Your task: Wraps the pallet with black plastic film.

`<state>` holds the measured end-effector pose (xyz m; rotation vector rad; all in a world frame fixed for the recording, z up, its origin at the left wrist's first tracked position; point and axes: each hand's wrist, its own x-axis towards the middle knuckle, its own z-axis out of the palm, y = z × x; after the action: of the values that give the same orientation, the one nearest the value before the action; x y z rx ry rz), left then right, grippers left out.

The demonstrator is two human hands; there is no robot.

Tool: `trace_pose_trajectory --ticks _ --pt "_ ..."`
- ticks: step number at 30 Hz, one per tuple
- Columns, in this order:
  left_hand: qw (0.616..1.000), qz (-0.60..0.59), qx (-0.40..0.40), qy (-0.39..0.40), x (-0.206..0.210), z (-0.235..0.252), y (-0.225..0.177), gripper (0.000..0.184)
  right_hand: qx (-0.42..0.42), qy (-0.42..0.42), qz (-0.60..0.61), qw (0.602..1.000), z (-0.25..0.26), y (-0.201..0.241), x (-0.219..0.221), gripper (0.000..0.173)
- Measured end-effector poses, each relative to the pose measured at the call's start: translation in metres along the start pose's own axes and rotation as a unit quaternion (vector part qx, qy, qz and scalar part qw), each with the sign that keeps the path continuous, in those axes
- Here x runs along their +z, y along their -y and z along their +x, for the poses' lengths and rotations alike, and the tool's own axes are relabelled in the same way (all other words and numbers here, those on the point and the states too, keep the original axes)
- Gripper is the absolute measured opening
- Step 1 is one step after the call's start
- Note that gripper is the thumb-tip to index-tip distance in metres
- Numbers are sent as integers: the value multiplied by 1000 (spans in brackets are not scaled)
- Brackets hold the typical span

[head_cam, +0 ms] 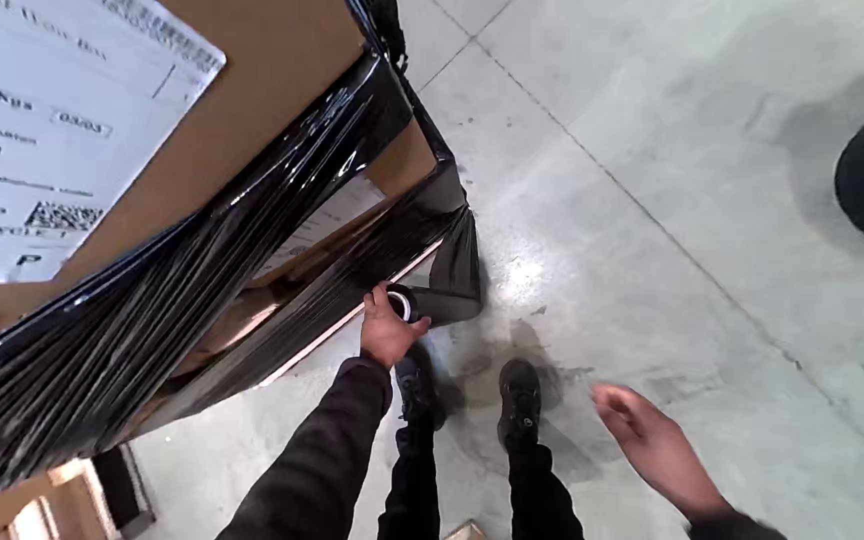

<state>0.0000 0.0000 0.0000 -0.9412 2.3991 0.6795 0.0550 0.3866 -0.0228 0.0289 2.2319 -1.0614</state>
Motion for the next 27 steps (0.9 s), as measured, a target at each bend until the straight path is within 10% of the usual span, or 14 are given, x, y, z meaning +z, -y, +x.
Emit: trace_pose_trajectory --ticks 5,8,13,21,27 --pt "998 -49 36 -21 36 -45 -2 109 7 160 23 987 107 110 24 34" --pt "988 -140 59 16 59 -73 -2 110 51 201 23 978 105 139 56 66" --pt "922 -379 54 56 99 -113 -10 91 32 16 -14 999 92 118 62 86" --pt "870 -447 118 171 121 -122 -20 59 -19 -36 -164 986 107 115 25 102" --pt "827 -534 -54 168 152 -150 19 47 -51 19 -195 979 131 104 -10 98"
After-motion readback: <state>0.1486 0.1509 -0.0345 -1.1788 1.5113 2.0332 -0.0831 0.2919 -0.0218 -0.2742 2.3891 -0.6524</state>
